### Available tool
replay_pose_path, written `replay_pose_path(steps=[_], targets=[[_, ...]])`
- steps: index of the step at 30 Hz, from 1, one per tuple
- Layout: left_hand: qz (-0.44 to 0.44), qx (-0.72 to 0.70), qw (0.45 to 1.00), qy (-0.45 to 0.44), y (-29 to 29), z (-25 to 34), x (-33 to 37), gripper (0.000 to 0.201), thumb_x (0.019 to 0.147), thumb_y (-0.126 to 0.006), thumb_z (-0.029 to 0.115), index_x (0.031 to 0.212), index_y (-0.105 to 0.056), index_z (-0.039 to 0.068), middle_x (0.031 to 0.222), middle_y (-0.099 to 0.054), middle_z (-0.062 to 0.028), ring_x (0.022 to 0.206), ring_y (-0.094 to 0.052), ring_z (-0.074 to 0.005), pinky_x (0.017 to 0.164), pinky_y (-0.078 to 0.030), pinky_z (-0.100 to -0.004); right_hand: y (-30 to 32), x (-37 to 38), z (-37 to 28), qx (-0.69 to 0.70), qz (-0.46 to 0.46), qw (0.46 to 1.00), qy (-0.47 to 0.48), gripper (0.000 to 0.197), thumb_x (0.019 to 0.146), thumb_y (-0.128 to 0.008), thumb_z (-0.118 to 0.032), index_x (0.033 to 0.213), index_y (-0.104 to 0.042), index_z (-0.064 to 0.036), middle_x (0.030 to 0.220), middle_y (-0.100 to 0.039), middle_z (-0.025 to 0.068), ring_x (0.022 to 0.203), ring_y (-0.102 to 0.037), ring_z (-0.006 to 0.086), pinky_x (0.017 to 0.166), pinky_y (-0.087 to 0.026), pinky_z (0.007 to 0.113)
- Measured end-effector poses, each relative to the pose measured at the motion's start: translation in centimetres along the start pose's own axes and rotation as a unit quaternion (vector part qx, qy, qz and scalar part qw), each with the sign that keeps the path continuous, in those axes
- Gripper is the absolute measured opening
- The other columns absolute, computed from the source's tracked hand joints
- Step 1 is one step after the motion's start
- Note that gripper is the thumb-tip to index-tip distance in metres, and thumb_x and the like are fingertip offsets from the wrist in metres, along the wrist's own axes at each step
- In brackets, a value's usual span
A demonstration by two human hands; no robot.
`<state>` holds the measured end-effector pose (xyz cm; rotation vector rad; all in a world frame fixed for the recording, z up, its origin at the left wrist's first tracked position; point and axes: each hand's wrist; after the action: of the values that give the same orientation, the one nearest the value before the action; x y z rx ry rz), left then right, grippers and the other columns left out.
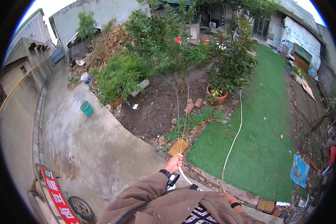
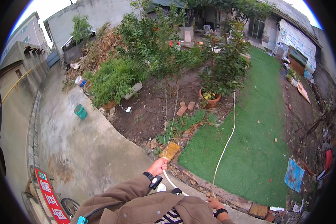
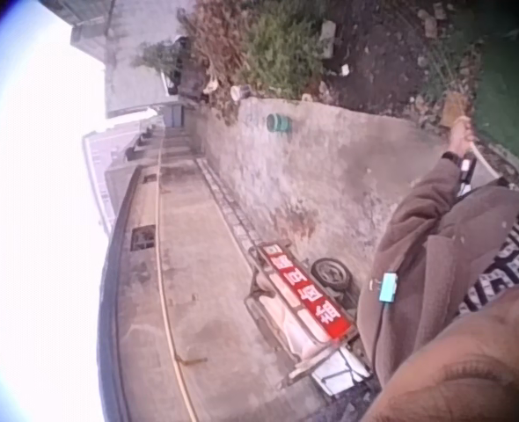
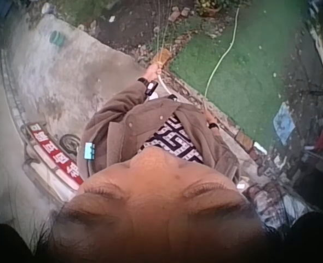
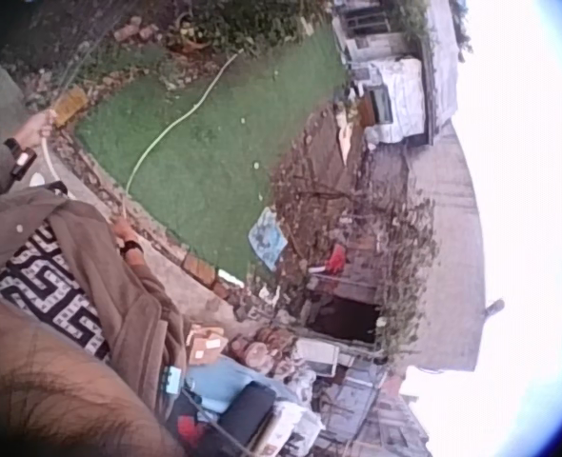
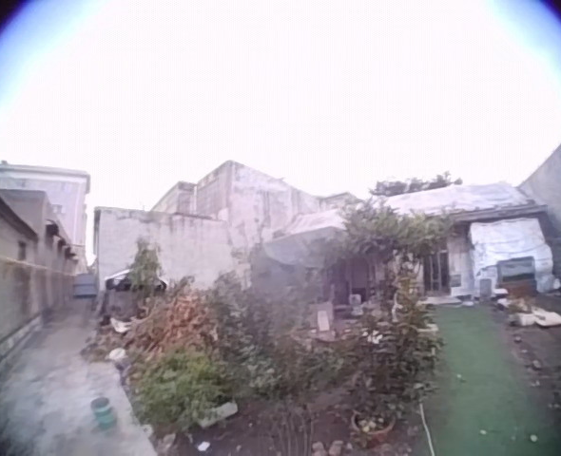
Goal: The person holds a garden hose and sprays water onto various plants and the ground in a backyard. They move the hose back and forth to cover different areas, including potted plants and a patch of soil.
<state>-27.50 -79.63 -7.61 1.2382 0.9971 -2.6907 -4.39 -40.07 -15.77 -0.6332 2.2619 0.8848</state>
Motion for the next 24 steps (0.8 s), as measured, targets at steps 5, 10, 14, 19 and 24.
replay_pose_path(steps=[5,10,14,19,24], targets=[[0.039,-0.042,0.998,0.000,0.6,1.2,-2.3,0.011,0.087,-0.037,0.007,0.084,-0.047,0.011,0.061,-0.039,0.0023,0.041,-0.026,-0.0062,0.037,-0.023,-0.0217,0.4,0.5,0.1,-0.031,0.040,0.999,-0.003,0.034,0.073,-0.063,-0.032,0.101,-0.066,-0.0141,0.095,-0.066,0.0159,0.091,-0.063,0.0305,0.081,-0.048,0.036],[-0.047,-0.024,0.980,-0.194,-2.7,3.2,-4.5,0.009,0.089,-0.040,0.009,0.090,-0.049,0.010,0.067,-0.043,0.0017,0.047,-0.031,-0.0056,0.040,-0.026,-0.0205,0.2,2.4,-0.7,0.023,0.018,0.998,0.056,0.030,0.078,-0.061,-0.033,0.097,-0.066,-0.0099,0.088,-0.065,0.0161,0.081,-0.061,0.0278,0.076,-0.047,0.036],[-0.072,-0.026,0.953,-0.294,-2.9,5.5,-5.8,0.009,0.094,-0.040,0.014,0.093,-0.048,0.010,0.070,-0.043,0.0011,0.049,-0.032,-0.0057,0.043,-0.028,-0.0197,0.9,4.0,-2.2,0.020,0.029,0.996,0.080,0.031,0.081,-0.060,-0.035,0.093,-0.064,-0.0065,0.080,-0.063,0.0153,0.071,-0.056,0.0230,0.070,-0.046,0.035],[0.009,-0.066,0.963,-0.261,-0.9,6.7,-6.5,0.011,0.095,-0.040,0.018,0.094,-0.048,0.010,0.070,-0.043,0.0012,0.050,-0.031,-0.0052,0.043,-0.028,-0.0200,1.8,4.2,-4.6,0.003,0.043,0.994,0.099,0.030,0.080,-0.062,-0.035,0.092,-0.064,-0.0074,0.077,-0.063,0.0121,0.070,-0.057,0.0204,0.067,-0.046,0.034],[-0.085,-0.023,0.949,-0.303,-4.8,6.4,-6.5,0.009,0.094,-0.042,0.014,0.093,-0.049,0.009,0.070,-0.044,0.0011,0.050,-0.032,-0.0052,0.043,-0.027,-0.0196,1.4,3.9,-4.7,0.035,0.050,0.996,0.059,0.030,0.079,-0.062,-0.035,0.092,-0.065,-0.0085,0.076,-0.064,0.0091,0.070,-0.057,0.0195,0.067,-0.046,0.034]])
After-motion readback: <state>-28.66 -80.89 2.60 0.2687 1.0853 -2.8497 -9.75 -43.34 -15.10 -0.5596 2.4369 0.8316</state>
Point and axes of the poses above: each hand's wrist, its own x-axis towards the middle knuckle, its own y-axis out of the back of the hand, z = x × y
